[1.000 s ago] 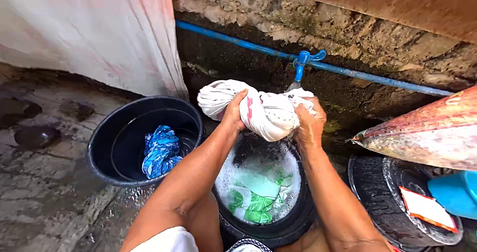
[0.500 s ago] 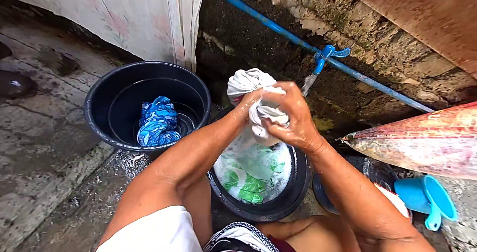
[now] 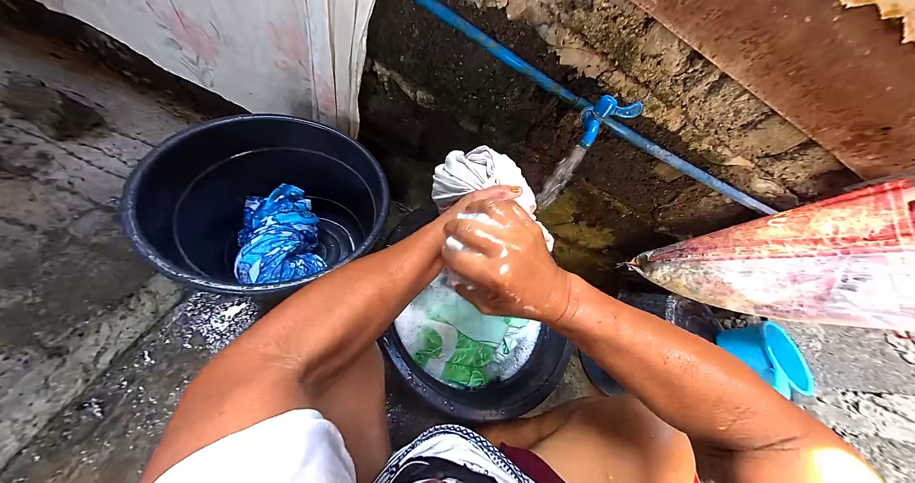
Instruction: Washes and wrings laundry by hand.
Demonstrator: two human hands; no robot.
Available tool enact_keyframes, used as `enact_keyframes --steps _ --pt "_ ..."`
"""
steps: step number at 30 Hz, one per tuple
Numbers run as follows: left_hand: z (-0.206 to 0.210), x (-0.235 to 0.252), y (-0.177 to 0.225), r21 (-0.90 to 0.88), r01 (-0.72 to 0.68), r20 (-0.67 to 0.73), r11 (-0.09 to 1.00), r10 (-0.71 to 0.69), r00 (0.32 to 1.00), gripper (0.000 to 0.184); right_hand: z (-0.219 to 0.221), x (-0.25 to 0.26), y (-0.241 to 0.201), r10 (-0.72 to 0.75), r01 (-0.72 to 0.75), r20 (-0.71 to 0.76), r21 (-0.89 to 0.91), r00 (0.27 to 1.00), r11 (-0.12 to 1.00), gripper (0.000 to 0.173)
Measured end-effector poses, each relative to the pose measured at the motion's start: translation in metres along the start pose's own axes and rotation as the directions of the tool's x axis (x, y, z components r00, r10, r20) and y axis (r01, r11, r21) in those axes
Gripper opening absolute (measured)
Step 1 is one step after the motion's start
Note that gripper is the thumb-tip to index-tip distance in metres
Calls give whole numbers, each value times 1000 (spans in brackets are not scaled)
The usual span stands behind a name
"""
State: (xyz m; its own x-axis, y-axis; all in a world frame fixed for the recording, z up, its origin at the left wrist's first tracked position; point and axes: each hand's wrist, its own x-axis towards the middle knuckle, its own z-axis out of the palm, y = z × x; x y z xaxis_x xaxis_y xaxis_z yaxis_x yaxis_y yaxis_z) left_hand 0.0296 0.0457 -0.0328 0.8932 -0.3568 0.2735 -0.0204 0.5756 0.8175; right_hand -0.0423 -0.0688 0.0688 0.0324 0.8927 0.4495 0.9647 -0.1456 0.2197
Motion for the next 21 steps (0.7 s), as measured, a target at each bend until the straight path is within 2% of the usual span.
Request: enact_keyframes --steps 2,4,6,9,13,15,18,19,21 --pt "9 -1 3 -218 113 106 969 -91 990 23 5 0 -12 -38 38 61 0 997 999 8" --pt "21 -5 14 -249 173 109 953 -150 983 27 8 1 -23 -81 82 119 -8 990 997 11" --pt "26 -6 21 -112 141 82 984 -132 988 31 11 2 -31 -139 143 167 -10 976 990 17" --pt "26 -8 25 69 72 90 995 -78 993 24 17 0 -38 -212 214 214 16 953 977 23" --pt "33 -19 35 138 185 55 973 -194 979 4 37 -13 -48 -282 283 265 35 922 959 28" --pt "35 -24 39 256 228 -11 939 -234 972 16 52 -22 -52 -317 312 339 70 886 947 26" --pt "37 -28 43 542 361 -176 759 -318 932 41 78 -34 -50 -342 297 472 168 812 940 20" --pt "35 -30 42 579 379 -209 722 -317 925 44 86 -35 -48 -329 267 507 194 797 944 18" --pt "28 -31 40 577 379 -273 724 -266 925 43 96 -28 -44 -272 197 547 192 792 961 17"
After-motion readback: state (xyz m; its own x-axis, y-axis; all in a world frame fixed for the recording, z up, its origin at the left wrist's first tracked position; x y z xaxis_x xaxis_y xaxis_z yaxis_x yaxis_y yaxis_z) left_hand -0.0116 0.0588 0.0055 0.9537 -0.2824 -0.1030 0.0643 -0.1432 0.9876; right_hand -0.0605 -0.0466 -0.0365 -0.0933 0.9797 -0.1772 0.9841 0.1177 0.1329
